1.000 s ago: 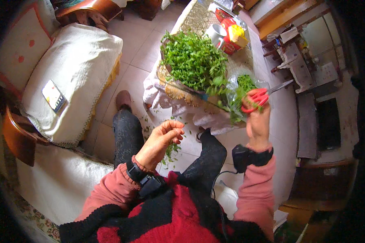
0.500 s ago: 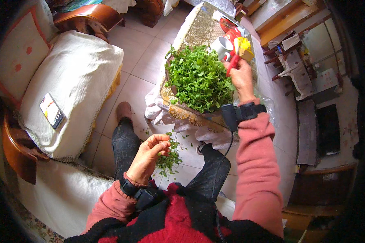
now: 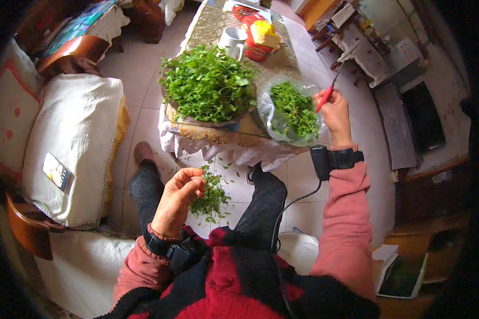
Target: The person sits on the floor and uses red-handled scissors to trim green leafy herbs. They hold the stems in one hand and cut the leaves into a plastic bag on the table, repeating the process with multiple stems.
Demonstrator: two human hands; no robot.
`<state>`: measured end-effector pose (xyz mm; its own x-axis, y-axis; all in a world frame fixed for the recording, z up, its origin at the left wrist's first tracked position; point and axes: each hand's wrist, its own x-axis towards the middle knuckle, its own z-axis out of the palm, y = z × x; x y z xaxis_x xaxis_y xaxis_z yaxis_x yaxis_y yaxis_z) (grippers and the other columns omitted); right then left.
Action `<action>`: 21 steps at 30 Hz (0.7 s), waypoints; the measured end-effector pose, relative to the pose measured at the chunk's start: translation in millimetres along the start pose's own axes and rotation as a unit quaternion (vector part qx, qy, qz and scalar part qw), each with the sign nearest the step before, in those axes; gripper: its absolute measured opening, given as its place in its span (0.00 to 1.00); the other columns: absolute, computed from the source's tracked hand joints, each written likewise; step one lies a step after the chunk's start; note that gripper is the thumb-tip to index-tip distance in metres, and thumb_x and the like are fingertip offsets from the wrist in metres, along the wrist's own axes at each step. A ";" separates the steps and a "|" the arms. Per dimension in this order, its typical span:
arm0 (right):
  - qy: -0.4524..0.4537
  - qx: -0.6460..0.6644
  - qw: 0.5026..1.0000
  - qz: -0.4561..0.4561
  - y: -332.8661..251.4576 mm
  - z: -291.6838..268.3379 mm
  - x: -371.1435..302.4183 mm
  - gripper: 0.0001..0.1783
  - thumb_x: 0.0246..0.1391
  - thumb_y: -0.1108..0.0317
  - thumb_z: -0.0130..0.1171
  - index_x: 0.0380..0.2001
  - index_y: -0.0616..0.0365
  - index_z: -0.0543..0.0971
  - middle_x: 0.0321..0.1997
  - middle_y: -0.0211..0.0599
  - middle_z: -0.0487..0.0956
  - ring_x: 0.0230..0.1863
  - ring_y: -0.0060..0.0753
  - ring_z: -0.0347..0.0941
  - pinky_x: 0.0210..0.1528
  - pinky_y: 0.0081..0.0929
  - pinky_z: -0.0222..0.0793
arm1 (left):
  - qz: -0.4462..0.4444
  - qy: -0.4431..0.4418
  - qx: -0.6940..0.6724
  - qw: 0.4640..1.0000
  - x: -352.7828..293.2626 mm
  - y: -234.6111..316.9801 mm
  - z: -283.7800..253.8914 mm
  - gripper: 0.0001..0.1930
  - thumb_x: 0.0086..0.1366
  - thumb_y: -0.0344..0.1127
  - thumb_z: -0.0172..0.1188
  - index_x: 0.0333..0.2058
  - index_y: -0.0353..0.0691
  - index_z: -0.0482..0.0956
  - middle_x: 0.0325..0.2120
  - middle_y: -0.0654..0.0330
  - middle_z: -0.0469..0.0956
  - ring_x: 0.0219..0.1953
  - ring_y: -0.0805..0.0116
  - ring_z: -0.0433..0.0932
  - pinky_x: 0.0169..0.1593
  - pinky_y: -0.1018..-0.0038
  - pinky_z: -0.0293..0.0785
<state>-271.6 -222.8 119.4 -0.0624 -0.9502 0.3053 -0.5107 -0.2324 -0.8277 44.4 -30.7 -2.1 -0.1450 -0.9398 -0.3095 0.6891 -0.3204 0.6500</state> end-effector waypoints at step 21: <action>-0.026 -0.288 0.957 0.035 106.2 35.0 19.7 0.09 0.51 0.63 0.52 0.28 0.57 0.75 0.27 0.47 0.77 0.31 0.49 0.74 0.31 0.40 0.67 | -0.054 -0.012 0.102 0.993 0.3 -25.7 27.3 0.08 0.60 0.32 0.56 0.36 0.34 0.74 0.26 0.65 0.74 0.29 0.79 0.70 0.36 0.82 0.66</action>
<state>-297.0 -273.5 21.0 -0.0793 -0.9716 0.2228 -0.8958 -0.0286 -0.4436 7.3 -26.1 0.0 -0.2284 -0.9008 -0.3693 0.5111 -0.4338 0.7420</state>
